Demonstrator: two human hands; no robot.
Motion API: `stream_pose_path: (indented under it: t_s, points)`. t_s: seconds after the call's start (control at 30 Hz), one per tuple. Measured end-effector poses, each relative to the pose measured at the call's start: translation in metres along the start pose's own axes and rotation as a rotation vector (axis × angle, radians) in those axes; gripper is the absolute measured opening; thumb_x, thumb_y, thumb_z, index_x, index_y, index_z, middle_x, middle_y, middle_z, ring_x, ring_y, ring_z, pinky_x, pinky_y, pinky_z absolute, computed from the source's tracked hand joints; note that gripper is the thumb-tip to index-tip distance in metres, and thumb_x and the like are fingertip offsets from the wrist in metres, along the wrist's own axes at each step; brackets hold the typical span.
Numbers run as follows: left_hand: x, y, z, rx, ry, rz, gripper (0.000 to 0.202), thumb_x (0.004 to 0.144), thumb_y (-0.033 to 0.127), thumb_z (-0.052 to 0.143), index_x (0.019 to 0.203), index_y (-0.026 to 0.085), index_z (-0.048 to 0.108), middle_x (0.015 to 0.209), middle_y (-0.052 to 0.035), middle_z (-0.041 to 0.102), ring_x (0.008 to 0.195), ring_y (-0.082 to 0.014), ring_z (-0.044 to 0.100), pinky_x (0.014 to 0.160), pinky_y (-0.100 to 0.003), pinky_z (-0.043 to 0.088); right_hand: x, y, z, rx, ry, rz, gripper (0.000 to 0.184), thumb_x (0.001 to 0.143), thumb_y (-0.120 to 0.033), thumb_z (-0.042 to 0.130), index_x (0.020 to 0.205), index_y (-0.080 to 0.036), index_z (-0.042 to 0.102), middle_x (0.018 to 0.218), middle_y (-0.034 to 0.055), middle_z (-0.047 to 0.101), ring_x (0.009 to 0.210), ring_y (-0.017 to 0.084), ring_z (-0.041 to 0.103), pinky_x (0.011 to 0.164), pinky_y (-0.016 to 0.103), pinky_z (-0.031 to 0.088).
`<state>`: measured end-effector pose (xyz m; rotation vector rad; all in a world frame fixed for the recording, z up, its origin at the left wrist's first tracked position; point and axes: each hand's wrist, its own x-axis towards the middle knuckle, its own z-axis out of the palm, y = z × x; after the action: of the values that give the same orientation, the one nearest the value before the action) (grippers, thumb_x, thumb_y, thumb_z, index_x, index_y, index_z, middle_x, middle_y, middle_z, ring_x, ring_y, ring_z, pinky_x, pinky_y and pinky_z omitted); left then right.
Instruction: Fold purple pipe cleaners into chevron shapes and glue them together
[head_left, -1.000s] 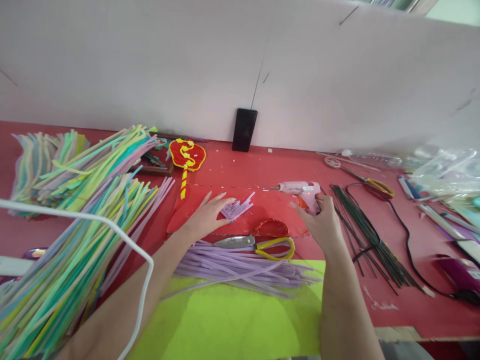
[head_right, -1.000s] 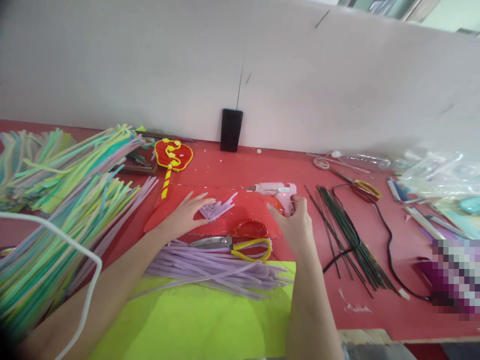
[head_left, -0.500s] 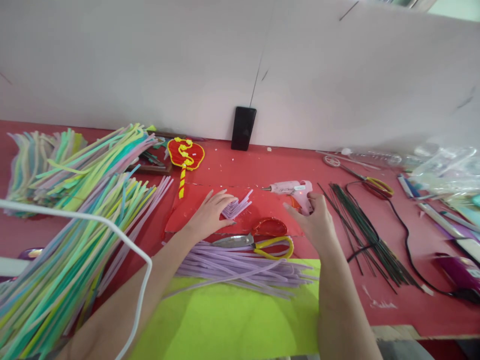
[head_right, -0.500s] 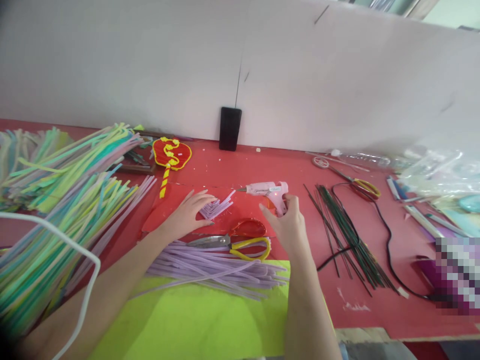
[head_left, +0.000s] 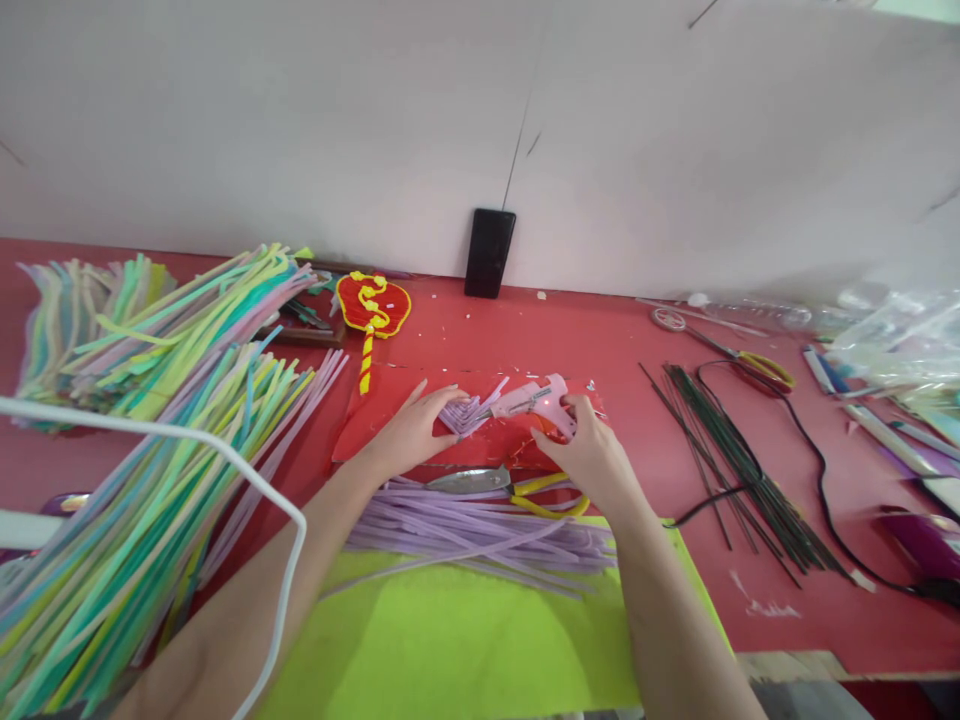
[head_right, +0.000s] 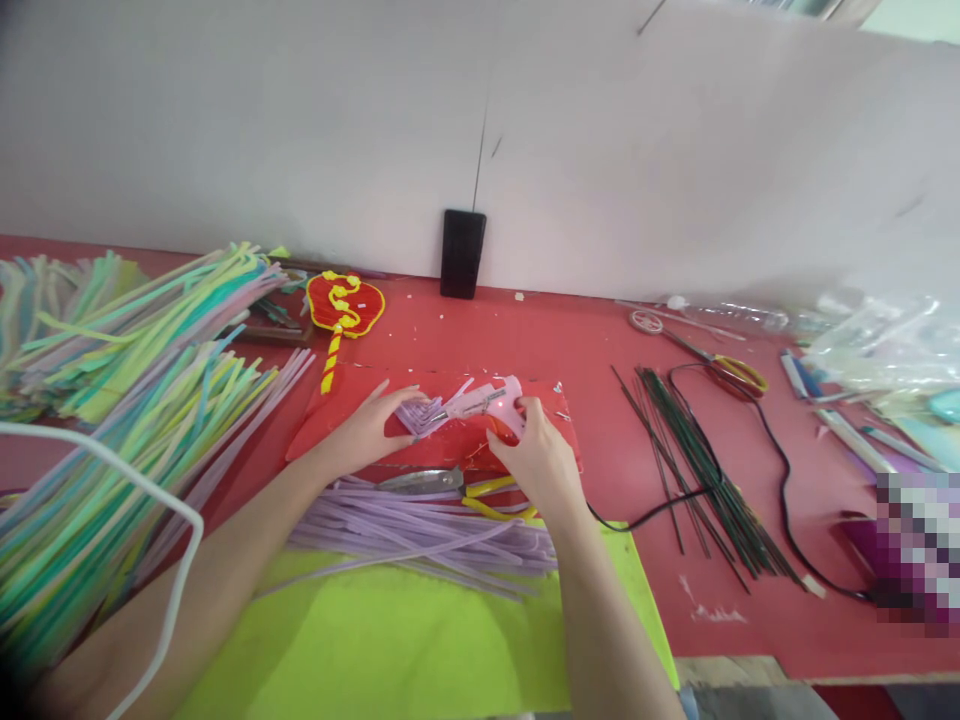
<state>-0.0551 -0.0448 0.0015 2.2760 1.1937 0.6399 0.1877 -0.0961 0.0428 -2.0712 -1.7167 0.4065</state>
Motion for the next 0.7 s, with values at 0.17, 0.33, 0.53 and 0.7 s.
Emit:
stream_pose_path:
  t_s: [0.17, 0.33, 0.53, 0.7]
  points:
    - [0.0016, 0.0027, 0.0005, 0.000, 0.020, -0.003, 0.047, 0.079, 0.027, 0.062, 0.124, 0.024, 0.047, 0.130, -0.0045, 0.057, 0.126, -0.0204, 0.047, 0.115, -0.046, 0.020, 0.0020, 0.0025, 0.0009, -0.013, -0.008, 0.013, 0.045, 0.073, -0.048, 0.056, 0.109, -0.022, 0.048, 0.100, 0.0075, 0.065, 0.086, 0.024, 0.062, 0.066, 0.031, 0.043]
    - [0.0038, 0.0017, 0.0031, 0.032, 0.017, 0.022, 0.052, 0.081, 0.030, 0.061, 0.129, 0.024, 0.043, 0.135, -0.0052, 0.052, 0.131, -0.0202, 0.040, 0.116, -0.046, 0.017, 0.0027, 0.0066, 0.0010, -0.025, 0.025, -0.005, 0.044, 0.074, -0.047, 0.054, 0.110, -0.023, 0.048, 0.098, 0.0067, 0.065, 0.083, 0.023, 0.062, 0.065, 0.030, 0.043]
    - [0.0052, -0.0027, 0.0058, 0.080, 0.008, 0.018, 0.060, 0.081, 0.035, 0.062, 0.135, 0.024, 0.037, 0.138, -0.0063, 0.050, 0.133, -0.0193, 0.037, 0.116, -0.046, 0.013, 0.0021, 0.0046, 0.0022, -0.052, 0.020, 0.000, 0.041, 0.075, -0.045, 0.055, 0.109, -0.024, 0.048, 0.101, 0.0071, 0.065, 0.085, 0.024, 0.063, 0.065, 0.031, 0.044]
    - [0.0050, -0.0002, 0.0054, 0.093, 0.016, 0.013, 0.059, 0.080, 0.038, 0.062, 0.133, 0.024, 0.039, 0.137, -0.0062, 0.051, 0.132, -0.0195, 0.039, 0.115, -0.045, 0.014, 0.0006, -0.0006, 0.0078, -0.063, -0.013, -0.009, 0.041, 0.075, -0.041, 0.056, 0.111, -0.022, 0.049, 0.113, 0.0087, 0.063, 0.092, 0.025, 0.063, 0.071, 0.033, 0.045]
